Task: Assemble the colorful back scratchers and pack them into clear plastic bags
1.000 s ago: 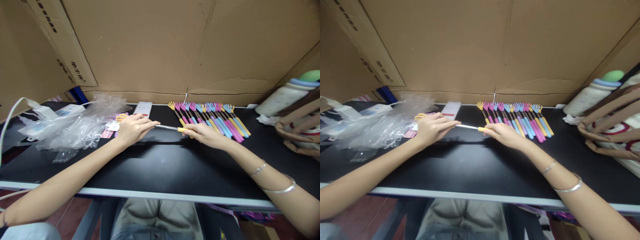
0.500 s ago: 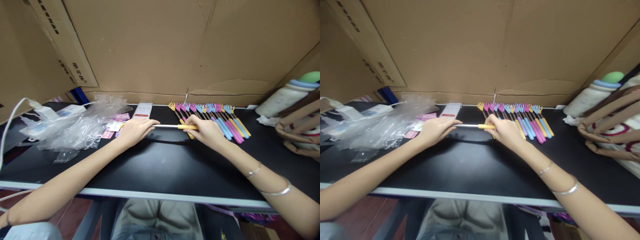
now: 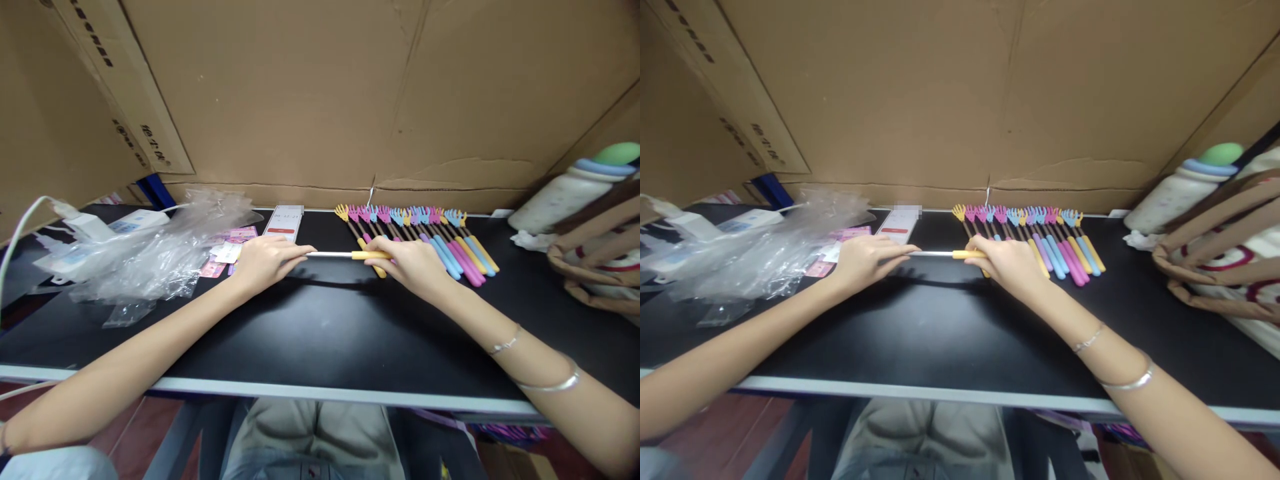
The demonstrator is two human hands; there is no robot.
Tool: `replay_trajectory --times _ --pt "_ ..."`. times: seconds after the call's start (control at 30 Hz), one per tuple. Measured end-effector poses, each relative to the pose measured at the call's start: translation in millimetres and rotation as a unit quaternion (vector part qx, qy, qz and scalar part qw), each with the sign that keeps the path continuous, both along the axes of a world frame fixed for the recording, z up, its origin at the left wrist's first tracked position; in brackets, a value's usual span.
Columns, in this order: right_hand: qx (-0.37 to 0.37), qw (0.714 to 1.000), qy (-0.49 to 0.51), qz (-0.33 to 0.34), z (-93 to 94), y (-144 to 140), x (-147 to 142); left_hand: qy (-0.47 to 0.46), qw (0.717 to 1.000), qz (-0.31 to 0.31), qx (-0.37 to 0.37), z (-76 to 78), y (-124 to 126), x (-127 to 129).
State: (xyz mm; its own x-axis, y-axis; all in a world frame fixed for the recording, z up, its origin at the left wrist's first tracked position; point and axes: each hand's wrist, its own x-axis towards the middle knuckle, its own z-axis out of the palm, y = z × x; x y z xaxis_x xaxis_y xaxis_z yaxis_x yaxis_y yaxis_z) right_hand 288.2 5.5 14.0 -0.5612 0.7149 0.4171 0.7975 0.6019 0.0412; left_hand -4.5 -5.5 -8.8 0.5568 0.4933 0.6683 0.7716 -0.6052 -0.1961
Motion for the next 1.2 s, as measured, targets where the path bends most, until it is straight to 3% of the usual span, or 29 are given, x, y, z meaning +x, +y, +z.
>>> replay_trajectory --times 0.3,0.47,0.57,0.93,1.2 --pt "-0.127 0.992 0.011 0.015 7.3 -2 -4 0.020 0.998 -0.004 0.063 4.7 -3 1" --pt "-0.270 0.959 0.065 0.060 6.5 -1 -4 0.031 0.998 0.009 0.049 6.9 -5 1" --pt "-0.313 0.943 0.086 0.075 4.9 1 -4 0.035 0.998 0.010 0.049 7.2 -5 1" --pt "-0.150 0.983 0.108 0.006 17.0 -5 -5 0.034 0.998 0.040 -0.022 12.0 1 -5" --pt "-0.125 0.984 0.127 0.019 20.0 9 10 0.035 0.996 0.048 -0.059 15.4 8 -23"
